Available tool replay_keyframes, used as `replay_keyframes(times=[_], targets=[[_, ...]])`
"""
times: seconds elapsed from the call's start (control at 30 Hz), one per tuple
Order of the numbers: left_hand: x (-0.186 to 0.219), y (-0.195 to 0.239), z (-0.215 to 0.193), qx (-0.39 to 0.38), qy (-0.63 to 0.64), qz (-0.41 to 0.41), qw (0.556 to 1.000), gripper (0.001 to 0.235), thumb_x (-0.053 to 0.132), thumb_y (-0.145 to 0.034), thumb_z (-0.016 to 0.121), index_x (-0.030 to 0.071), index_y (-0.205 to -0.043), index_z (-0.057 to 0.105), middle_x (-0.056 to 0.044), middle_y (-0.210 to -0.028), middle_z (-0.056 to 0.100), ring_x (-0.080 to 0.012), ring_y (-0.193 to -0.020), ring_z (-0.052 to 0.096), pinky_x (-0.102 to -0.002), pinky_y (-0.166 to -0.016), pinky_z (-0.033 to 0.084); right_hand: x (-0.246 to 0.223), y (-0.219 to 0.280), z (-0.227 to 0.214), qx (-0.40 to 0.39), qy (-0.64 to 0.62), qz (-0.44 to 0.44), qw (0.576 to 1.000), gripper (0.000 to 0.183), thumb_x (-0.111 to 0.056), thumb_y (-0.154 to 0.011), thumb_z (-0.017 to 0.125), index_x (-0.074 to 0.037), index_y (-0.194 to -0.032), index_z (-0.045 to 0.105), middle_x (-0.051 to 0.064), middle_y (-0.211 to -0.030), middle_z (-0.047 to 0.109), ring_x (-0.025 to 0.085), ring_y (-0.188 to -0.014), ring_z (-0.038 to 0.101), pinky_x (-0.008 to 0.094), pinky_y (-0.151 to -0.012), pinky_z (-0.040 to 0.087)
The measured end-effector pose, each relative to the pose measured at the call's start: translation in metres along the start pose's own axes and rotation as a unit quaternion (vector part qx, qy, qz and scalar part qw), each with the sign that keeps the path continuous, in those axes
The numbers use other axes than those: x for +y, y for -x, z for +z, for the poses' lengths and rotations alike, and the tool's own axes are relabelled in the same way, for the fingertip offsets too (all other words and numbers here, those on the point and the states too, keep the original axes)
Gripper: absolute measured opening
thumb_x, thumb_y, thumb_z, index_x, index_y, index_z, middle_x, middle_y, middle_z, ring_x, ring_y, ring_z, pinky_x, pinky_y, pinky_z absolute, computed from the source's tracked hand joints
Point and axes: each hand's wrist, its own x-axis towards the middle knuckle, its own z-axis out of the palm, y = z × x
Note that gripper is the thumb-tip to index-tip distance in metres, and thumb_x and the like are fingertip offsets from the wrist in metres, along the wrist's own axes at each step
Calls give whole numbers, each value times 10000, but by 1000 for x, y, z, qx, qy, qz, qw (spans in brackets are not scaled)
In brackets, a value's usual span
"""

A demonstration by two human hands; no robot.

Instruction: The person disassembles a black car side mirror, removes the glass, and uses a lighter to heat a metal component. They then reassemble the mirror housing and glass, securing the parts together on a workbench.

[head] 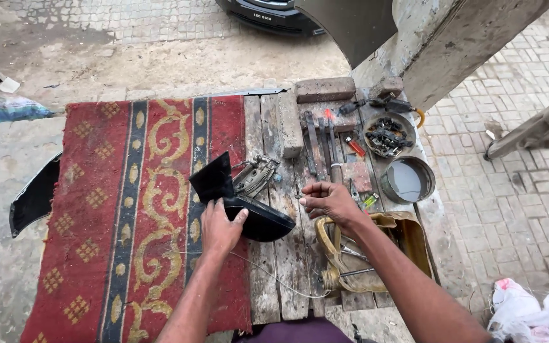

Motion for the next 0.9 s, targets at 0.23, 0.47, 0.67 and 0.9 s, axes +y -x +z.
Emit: replay_keyframes(times=[0.23, 0.47, 0.67, 0.9], targets=[[35, 10, 12, -18, 202, 33, 979, 304, 472, -825, 771, 282, -1056, 825, -26, -976, 798, -235, -955, 752, -343, -815, 594, -1, 15, 37, -1, 12, -31, 999, 328, 20, -727, 873, 82, -1025, 752, 170, -836, 721, 217, -657, 718, 319, -551, 637], [37, 17, 29, -122, 434, -22, 892, 238, 144, -857, 776, -32, -1015, 764, -222, -784, 740, -215, -601, 725, -276, -543, 614, 7, 28, 61, -26, 61, -53, 996, 317, 20, -702, 867, 33, -1006, 781, 159, -879, 736, 198, -697, 717, 300, -555, 641], [31, 22, -12, -55, 479, -48, 875, 222, 83, -902, 714, -93, -1038, 720, -200, -788, 709, -190, -602, 687, -268, -530, 616, 41, 12, 0, 79, 302, -52, 949, 349, -293, -851, 811, -81, -1128, 784, 128, -1061, 769, 252, -957, 726, 381, -770, 606], [16, 9, -16, -6, 547, -70, 834, 167, 67, -906, 740, -55, -1020, 726, -168, -712, 678, -219, -573, 691, -301, -509, 633, 101, -16, -97, 224, 629, 59, 742, 661, -518, -855, 733, -98, -1349, 601, 207, -1278, 643, 410, -1229, 615, 516, -988, 549]])
